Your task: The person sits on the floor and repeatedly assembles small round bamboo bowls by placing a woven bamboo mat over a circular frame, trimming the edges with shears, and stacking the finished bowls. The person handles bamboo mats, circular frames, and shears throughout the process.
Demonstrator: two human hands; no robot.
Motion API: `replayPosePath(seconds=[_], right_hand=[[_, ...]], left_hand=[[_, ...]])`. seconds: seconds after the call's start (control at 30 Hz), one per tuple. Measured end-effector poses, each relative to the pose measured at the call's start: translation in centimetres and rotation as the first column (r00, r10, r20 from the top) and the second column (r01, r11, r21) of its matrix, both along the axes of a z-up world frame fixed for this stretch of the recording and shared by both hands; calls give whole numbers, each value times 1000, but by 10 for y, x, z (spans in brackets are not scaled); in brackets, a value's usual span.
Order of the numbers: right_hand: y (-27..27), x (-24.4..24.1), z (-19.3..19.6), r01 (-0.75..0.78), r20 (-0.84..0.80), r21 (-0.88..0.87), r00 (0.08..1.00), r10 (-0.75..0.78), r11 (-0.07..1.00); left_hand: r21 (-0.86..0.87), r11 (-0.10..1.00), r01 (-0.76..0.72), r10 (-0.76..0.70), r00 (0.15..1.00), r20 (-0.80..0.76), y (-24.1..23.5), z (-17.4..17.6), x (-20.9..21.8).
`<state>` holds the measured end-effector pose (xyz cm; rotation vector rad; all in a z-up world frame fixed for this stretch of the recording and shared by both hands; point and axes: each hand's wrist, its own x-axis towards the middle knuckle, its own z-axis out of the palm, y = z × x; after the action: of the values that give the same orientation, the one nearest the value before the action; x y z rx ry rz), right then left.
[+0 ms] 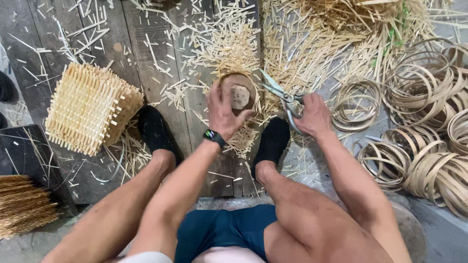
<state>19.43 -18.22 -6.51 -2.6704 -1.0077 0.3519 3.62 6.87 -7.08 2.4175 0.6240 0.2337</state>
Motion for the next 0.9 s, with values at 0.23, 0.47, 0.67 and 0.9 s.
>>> replayPosePath(seconds=[0.23,0.47,0.67,0.9], right_hand=[[28,5,-37,-53,91,-315,992,85,948],[1,42,-32,-222,224,-308,928,297,925],[31,37,-43,-236,311,-234,901,303,943],[18,52,-35,-308,337,-217,867,367,926]], left_hand=[[-113,978,-177,185,980,67,-39,-15,1],[-167,986,-26,46,992,118,-20,-19,-4],[-140,989,49,-35,995,98,-2,-10,-3],[-189,975,114,-115,993,6,9,3,1]])
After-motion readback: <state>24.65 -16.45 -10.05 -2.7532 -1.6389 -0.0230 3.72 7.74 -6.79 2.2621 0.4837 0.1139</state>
